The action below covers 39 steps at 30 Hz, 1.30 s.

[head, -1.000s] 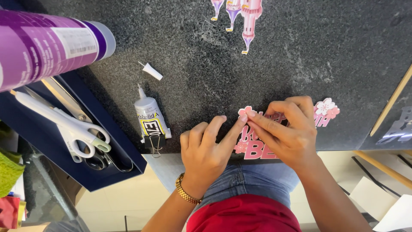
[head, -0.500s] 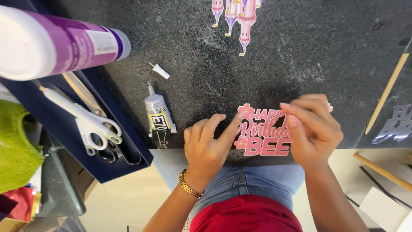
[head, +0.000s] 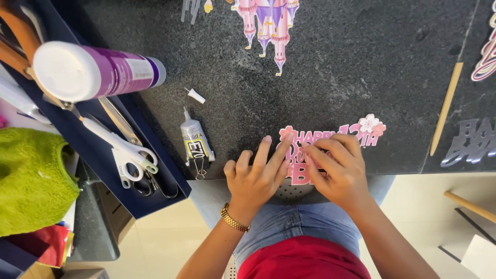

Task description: Assembling a personalized cake topper by gluing various paper layers and decorations

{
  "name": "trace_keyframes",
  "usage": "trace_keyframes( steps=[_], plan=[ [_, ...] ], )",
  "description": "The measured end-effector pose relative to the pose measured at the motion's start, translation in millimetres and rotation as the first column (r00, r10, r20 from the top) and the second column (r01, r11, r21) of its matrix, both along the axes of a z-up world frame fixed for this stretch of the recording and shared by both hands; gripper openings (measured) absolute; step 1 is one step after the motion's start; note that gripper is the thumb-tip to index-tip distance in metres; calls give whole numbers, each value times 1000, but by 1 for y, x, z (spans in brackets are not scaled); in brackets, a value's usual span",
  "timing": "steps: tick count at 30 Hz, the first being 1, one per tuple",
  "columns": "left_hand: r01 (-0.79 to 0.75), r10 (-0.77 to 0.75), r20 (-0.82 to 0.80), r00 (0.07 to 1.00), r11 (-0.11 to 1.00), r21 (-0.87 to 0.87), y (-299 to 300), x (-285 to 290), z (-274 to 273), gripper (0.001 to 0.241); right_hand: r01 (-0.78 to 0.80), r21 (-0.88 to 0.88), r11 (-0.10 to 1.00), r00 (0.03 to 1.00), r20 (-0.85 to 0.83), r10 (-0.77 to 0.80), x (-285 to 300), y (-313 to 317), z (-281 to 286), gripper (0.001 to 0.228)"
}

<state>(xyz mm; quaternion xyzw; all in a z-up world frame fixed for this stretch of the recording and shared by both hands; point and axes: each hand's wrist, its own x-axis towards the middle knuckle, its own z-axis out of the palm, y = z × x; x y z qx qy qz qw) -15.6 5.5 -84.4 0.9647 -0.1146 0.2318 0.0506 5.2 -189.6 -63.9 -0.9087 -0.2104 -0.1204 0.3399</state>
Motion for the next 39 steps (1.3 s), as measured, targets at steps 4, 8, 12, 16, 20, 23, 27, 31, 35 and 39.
trace_keyframes(
  steps=[4,8,12,16,20,23,27,31,35,39],
  plan=[
    [6,-6,-3,1000,1000,4,0,-1,-1,39,14,-23,1000,1000,3,-14,2,0,-1,9],
    [0,0,-40,999,1000,-4,-2,-2,-3,38,15,11,1000,999,29,-15,1,-2,-1,10],
    [-8,3,-101,995,999,-53,-2,5,7,37,60,61,996,997,51,-63,-9,-8,0,14],
    [-13,2,-112,994,995,-101,-2,8,11,37,109,54,993,988,104,-114,-24,-20,4,14],
    [10,-21,-82,996,991,-134,0,5,17,35,161,119,980,968,173,-180,-37,-28,18,9],
    [14,-30,-66,997,974,-226,5,-7,12,33,154,122,980,975,143,-171,-49,-26,27,7],
    [5,-42,-82,996,911,-413,10,-14,24,34,93,116,989,992,71,-101,-58,-2,31,20],
    [-21,-33,-74,997,780,-625,15,-38,30,35,71,51,996,996,59,-74,-55,15,20,20],
    [-16,-30,-72,997,830,-557,13,-63,24,35,48,-9,999,999,-15,-48,-47,37,18,28],
    [-15,-65,-102,993,774,-633,12,-88,17,27,76,-34,997,996,-52,-77,-45,48,23,21]
  ],
)
